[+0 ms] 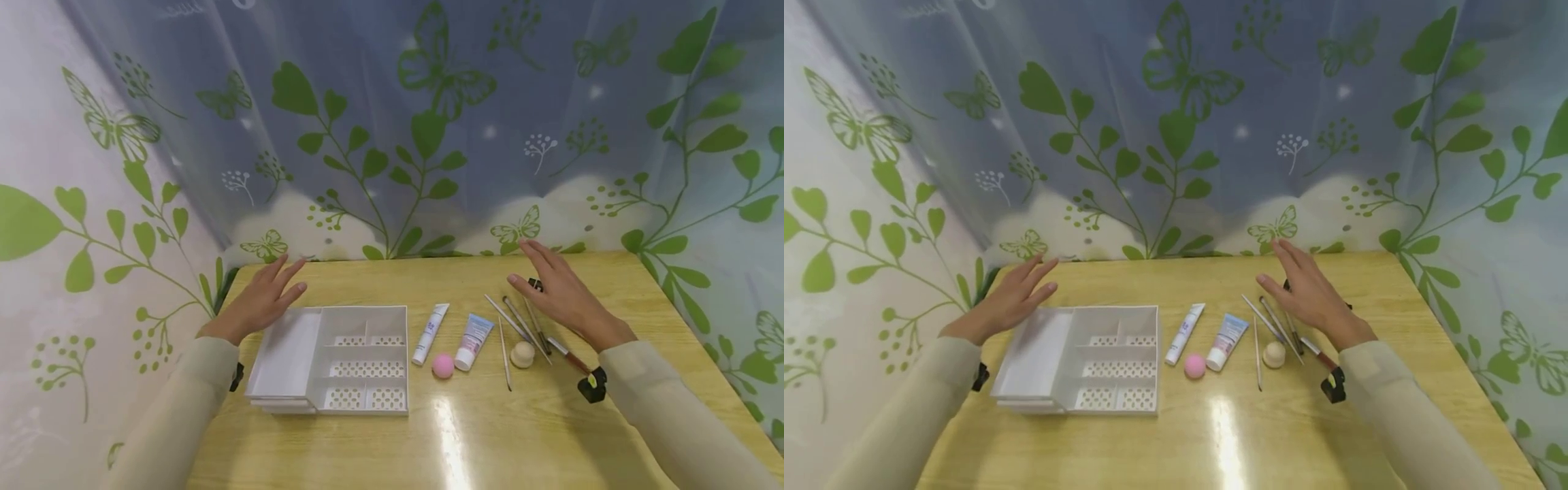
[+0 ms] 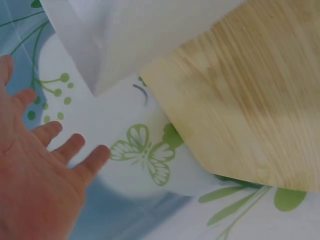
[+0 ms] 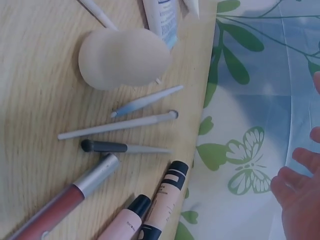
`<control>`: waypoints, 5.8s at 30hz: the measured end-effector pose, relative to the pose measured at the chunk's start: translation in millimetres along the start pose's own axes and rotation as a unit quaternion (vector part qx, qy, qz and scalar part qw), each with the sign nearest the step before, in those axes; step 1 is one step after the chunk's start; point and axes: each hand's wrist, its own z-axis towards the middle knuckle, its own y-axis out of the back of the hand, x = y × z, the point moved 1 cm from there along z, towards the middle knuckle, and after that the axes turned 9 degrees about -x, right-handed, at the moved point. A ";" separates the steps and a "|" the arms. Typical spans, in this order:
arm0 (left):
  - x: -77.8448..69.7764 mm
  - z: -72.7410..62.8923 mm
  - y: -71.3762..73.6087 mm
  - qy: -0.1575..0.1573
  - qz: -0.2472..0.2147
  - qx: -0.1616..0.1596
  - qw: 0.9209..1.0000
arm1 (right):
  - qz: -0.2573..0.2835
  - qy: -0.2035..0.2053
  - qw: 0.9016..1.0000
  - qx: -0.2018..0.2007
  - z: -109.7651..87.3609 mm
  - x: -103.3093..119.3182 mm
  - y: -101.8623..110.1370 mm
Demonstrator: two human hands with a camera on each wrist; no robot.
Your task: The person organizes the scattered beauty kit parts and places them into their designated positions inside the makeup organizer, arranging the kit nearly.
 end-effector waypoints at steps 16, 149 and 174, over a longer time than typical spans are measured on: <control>11.5 -34.8 -3.1 -0.035 -0.034 -0.014 0.999 | 0.020 0.018 1.000 0.001 -16.7 1.2 -8.9; 39.2 -85.6 -31.2 -0.012 -0.055 -0.115 0.992 | 0.177 0.142 0.974 0.017 -37.7 93.4 -63.6; 38.7 -87.4 -28.8 0.016 -0.064 -0.091 0.994 | 0.202 0.166 0.964 0.053 -26.4 139.2 -83.2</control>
